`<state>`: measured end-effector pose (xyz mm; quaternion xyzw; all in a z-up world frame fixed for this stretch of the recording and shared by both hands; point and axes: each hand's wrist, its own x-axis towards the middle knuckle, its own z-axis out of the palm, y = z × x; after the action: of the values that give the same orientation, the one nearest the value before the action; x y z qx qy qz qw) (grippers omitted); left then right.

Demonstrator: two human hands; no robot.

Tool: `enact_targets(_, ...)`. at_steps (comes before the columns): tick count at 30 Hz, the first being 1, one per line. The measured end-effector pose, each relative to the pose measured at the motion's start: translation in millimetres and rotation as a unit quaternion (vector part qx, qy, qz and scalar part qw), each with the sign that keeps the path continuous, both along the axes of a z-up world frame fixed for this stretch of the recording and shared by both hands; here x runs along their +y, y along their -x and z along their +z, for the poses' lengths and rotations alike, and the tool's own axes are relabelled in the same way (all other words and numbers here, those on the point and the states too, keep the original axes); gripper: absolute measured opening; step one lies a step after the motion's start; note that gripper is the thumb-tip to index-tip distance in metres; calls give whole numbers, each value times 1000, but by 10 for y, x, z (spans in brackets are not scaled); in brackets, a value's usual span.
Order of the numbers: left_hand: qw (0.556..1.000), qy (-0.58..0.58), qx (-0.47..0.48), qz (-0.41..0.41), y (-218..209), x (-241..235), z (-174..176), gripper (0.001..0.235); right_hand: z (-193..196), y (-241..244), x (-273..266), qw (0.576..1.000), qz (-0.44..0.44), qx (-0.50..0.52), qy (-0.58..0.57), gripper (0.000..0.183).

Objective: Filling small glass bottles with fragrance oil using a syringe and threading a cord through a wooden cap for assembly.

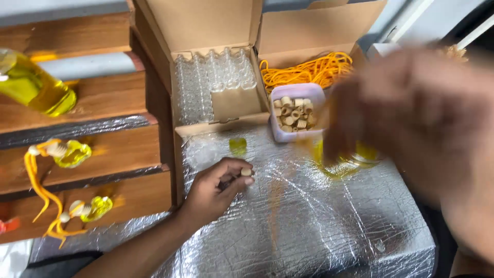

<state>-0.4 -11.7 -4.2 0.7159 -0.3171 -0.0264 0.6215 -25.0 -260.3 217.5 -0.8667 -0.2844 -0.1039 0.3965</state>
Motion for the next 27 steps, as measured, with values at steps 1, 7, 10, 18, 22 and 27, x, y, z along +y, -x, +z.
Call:
enact_targets(1,1000,-1,2,3,-15,3,18,22,-27,132,61,1000,3,2,-1,6)
enact_targets(7,999,19,31,17,47,15,22,21,-799,362,469,938,30,342,-38,25)
enact_targets(10,989,120,43,73,67,-14,-9,20,-1407,288,594,910,4,390,-141,20)
enact_targets(18,990,139,-21,-7,19,16,101,21,-2187,175,560,865,-44,395,-306,23)
enact_targets(22,993,99,-33,-49,21,43,20,25,-2236,204,531,863,-14,386,-326,26)
enact_targets(27,994,18,-67,-82,-42,95,144,18,-2191,237,508,862,67,419,-278,17)
